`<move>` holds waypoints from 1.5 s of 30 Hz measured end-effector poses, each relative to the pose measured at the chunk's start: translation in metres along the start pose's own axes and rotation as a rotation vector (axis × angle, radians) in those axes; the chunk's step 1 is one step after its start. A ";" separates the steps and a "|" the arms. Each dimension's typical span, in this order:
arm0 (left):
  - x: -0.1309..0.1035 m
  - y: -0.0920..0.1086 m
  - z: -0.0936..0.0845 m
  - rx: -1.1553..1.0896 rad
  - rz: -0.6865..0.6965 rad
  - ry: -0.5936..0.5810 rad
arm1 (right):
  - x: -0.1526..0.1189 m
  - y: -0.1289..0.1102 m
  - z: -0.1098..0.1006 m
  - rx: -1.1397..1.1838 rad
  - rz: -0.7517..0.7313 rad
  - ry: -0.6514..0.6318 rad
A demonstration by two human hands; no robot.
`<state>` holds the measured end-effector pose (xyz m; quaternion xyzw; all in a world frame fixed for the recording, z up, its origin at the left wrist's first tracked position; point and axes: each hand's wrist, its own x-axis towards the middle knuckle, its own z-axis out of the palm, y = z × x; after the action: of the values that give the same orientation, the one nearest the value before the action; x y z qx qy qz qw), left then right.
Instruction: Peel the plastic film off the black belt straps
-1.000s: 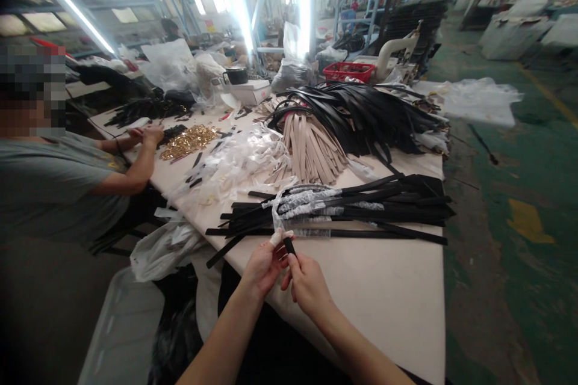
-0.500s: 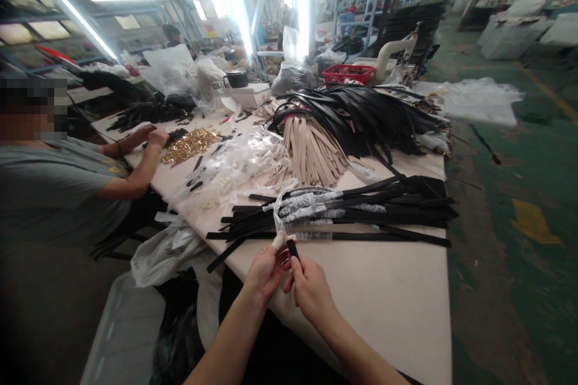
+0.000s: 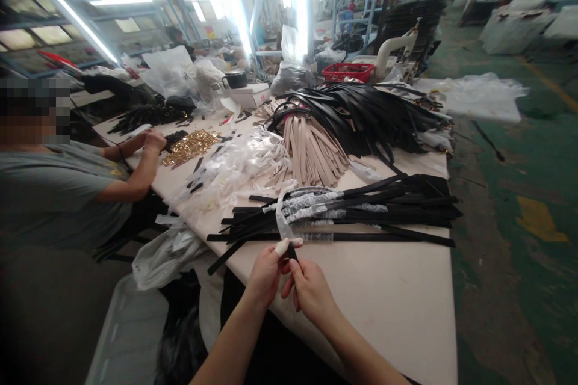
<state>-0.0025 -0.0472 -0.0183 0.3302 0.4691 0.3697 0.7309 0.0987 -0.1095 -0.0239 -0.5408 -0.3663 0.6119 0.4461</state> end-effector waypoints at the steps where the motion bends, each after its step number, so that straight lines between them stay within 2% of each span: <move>1: -0.002 -0.002 0.000 0.026 0.005 -0.021 | 0.001 -0.001 -0.001 0.004 -0.008 -0.004; 5: -0.008 0.001 -0.009 0.103 -0.014 -0.066 | -0.004 -0.008 -0.008 0.006 0.015 -0.084; 8: -0.013 0.019 -0.022 0.094 0.106 0.065 | -0.016 -0.013 -0.009 -0.045 0.055 -0.145; 11: -0.022 0.031 -0.031 0.083 0.205 0.165 | -0.024 -0.015 -0.005 -0.135 0.019 -0.115; 13: -0.032 0.027 -0.030 0.106 0.170 0.156 | -0.022 -0.017 0.000 -0.137 -0.003 -0.118; 17: -0.049 0.010 -0.022 0.109 0.063 0.037 | -0.013 -0.023 0.005 -0.127 -0.031 -0.159; 18: -0.050 0.010 -0.022 0.108 0.077 0.055 | -0.013 -0.023 0.005 -0.147 -0.032 -0.171; 22: -0.051 0.029 -0.034 0.125 0.222 0.307 | -0.027 -0.017 0.002 -0.269 -0.012 -0.227; 24: -0.053 0.033 -0.036 0.135 0.254 0.359 | -0.034 -0.011 0.000 -0.282 0.025 -0.260; 26: -0.059 0.025 -0.029 0.158 0.225 0.316 | -0.036 -0.009 -0.001 -0.262 0.054 -0.278; 30: -0.070 -0.004 -0.010 0.117 0.086 0.094 | -0.031 -0.013 -0.006 -0.266 -0.002 -0.268; 32: -0.070 -0.009 -0.009 0.094 0.102 0.146 | -0.030 -0.013 -0.013 -0.267 -0.005 -0.303; 34: -0.067 -0.005 -0.014 0.109 0.162 0.284 | -0.032 -0.009 -0.020 -0.261 0.016 -0.327; 36: -0.066 0.000 -0.020 0.132 0.206 0.382 | -0.034 -0.002 -0.024 -0.271 0.041 -0.315; 37: -0.067 0.001 -0.021 0.140 0.215 0.395 | -0.034 0.001 -0.024 -0.280 0.049 -0.302; 39: -0.070 -0.003 -0.018 0.141 0.214 0.348 | -0.033 0.003 -0.021 -0.292 0.044 -0.281; 42: -0.078 -0.015 -0.008 0.115 0.193 0.206 | -0.030 -0.004 -0.015 -0.293 -0.003 -0.268; 45: -0.077 -0.019 -0.007 -0.025 0.114 0.131 | -0.030 -0.011 -0.016 -0.278 -0.012 -0.282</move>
<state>-0.0270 -0.1211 -0.0024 0.3221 0.4918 0.4374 0.6805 0.1162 -0.1345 -0.0058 -0.5038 -0.5093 0.6227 0.3148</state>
